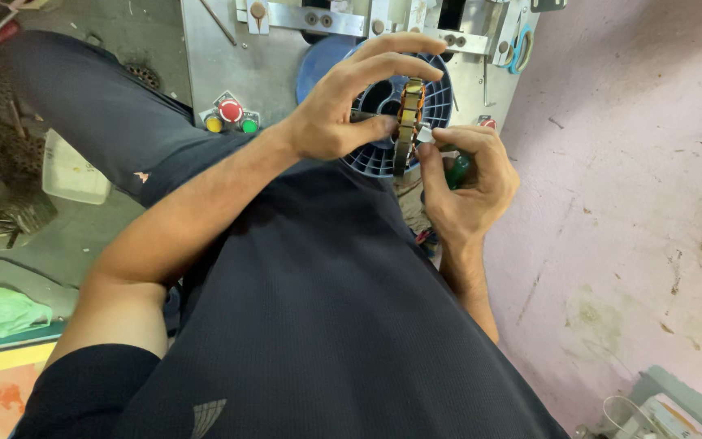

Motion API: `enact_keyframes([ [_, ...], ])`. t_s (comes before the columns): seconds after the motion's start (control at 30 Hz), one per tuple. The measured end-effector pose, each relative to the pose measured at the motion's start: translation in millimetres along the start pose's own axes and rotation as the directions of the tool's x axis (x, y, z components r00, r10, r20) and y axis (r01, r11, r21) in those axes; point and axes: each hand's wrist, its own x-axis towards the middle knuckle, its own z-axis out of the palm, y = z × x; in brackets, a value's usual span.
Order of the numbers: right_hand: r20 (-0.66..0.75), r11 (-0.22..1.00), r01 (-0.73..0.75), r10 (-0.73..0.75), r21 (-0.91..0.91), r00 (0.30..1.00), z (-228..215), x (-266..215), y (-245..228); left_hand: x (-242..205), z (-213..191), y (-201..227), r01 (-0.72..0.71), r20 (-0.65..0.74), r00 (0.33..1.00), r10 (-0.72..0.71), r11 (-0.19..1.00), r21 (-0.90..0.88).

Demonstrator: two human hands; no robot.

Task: The person uses a green screwdriver to adjust and secure copper windings on a motor stator held in a blue jig. They repeatedly rotate the stator and tighten components while working at a bench with other stators and tools nearby.

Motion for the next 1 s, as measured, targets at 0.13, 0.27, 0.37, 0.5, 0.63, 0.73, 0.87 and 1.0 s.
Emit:
enact_keyframes([
  [0.13, -0.011, 0.997, 0.004, -0.005, -0.072, 1.000, 4, -2, -3, 2, -7, -18, 0.020, 0.173, 0.985, 0.002, 0.992, -0.123],
  [0.27, -0.031, 0.983, 0.091, -0.097, -0.161, 0.995, 9, -2, -2, 0, -8, -24, 0.029, 0.193, 0.981, -0.003, 0.991, -0.130],
  [0.37, -0.044, 0.976, 0.124, -0.134, -0.177, 0.990, 12, -2, 0, -1, -8, -25, 0.011, 0.181, 0.984, 0.008, 0.995, -0.102],
  [0.5, -0.042, 0.964, 0.161, -0.174, -0.210, 0.984, 14, -1, 3, -2, -7, -25, 0.005, 0.171, 0.985, 0.010, 0.996, -0.089],
  [0.63, 0.010, 0.944, 0.218, -0.222, -0.249, 0.975, 11, 4, 3, -2, -10, -26, 0.004, 0.175, 0.984, 0.020, 0.991, -0.132],
  [0.73, 0.048, 0.947, 0.224, -0.219, -0.231, 0.975, 6, 10, 1, -1, -11, -28, -0.018, 0.171, 0.984, 0.042, 0.989, -0.144],
  [0.87, 0.119, 0.949, 0.224, -0.202, -0.221, 0.972, 2, 18, -5, -3, -10, -27, -0.004, 0.155, 0.988, 0.027, 0.989, -0.147],
  [1.0, 0.202, 0.968, 0.145, -0.102, -0.205, 0.974, -3, 29, -12, -2, -8, -24, 0.007, 0.140, 0.990, 0.009, 0.993, -0.114],
])
